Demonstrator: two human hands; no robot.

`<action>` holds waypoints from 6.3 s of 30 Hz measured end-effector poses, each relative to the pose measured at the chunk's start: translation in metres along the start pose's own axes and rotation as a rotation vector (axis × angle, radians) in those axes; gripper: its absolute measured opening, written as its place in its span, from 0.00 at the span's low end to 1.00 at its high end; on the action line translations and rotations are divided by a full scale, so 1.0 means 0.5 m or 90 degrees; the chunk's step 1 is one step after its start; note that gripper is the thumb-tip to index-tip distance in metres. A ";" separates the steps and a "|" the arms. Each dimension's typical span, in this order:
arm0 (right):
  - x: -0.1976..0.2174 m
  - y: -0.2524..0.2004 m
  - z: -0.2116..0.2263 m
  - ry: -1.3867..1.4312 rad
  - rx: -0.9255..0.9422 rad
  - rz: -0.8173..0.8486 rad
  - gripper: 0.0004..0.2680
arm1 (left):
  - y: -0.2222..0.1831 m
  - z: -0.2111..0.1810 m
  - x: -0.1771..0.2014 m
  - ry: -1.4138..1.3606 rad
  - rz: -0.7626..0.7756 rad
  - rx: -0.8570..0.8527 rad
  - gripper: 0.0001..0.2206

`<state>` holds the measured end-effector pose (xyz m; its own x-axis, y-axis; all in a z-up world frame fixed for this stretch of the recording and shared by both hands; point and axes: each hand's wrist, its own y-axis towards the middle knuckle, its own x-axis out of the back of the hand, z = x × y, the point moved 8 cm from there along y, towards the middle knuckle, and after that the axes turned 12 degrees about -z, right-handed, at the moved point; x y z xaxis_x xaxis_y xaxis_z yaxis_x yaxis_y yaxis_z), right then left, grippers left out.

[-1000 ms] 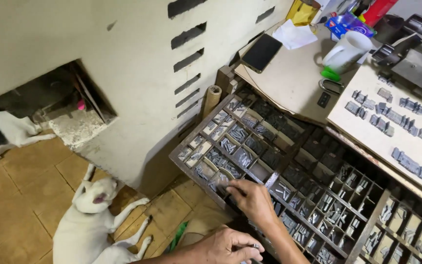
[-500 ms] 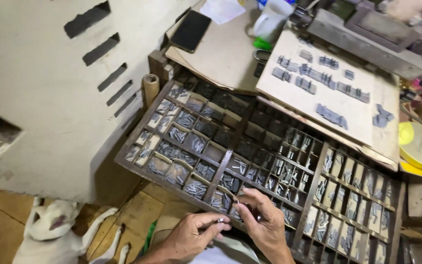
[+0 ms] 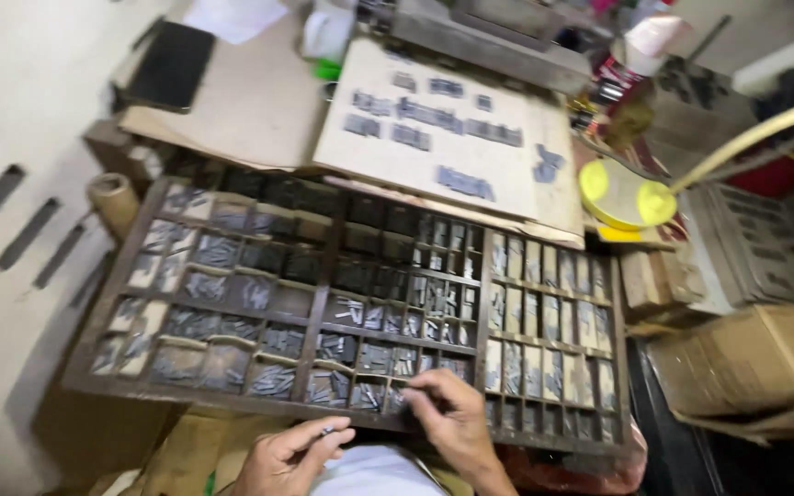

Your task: Picking individual metal type characters from a type case and arranging them on a composing surface for letterpress printing.

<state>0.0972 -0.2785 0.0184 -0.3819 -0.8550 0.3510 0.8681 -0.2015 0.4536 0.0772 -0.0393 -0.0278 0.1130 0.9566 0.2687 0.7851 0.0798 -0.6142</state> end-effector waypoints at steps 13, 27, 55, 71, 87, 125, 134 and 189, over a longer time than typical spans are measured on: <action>0.221 -0.018 -0.186 -0.138 -0.299 -0.248 0.14 | 0.065 -0.037 -0.095 -0.051 0.049 -0.520 0.17; 0.052 -0.031 0.065 0.036 -0.018 0.035 0.08 | -0.043 -0.173 -0.140 -0.041 0.092 -0.742 0.15; 0.117 -0.051 -0.065 0.057 -0.213 -0.133 0.02 | 0.010 -0.127 -0.157 0.039 0.094 -0.581 0.15; 0.219 -0.044 -0.200 -0.136 -0.181 -0.243 0.09 | 0.075 -0.050 -0.174 0.052 0.123 -0.188 0.20; 0.346 0.082 -0.207 -0.276 -0.306 -0.365 0.16 | 0.085 -0.059 -0.180 0.077 0.129 -0.252 0.19; 0.095 -0.057 -0.100 0.226 -0.306 -0.101 0.03 | 0.060 -0.075 -0.180 0.046 0.094 -0.246 0.15; 0.482 -0.141 -0.243 -0.511 -0.247 -0.301 0.11 | 0.023 -0.110 -0.146 -0.022 -0.048 -0.052 0.13; 0.032 -0.042 0.057 0.035 -0.009 0.047 0.10 | -0.039 -0.157 -0.159 -0.029 0.128 -0.759 0.16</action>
<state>0.0637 -0.2743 0.0380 -0.2995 -0.8927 0.3368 0.8973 -0.1437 0.4173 0.1007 -0.1388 0.0212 0.2955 0.9330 0.2053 0.8268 -0.3574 0.4343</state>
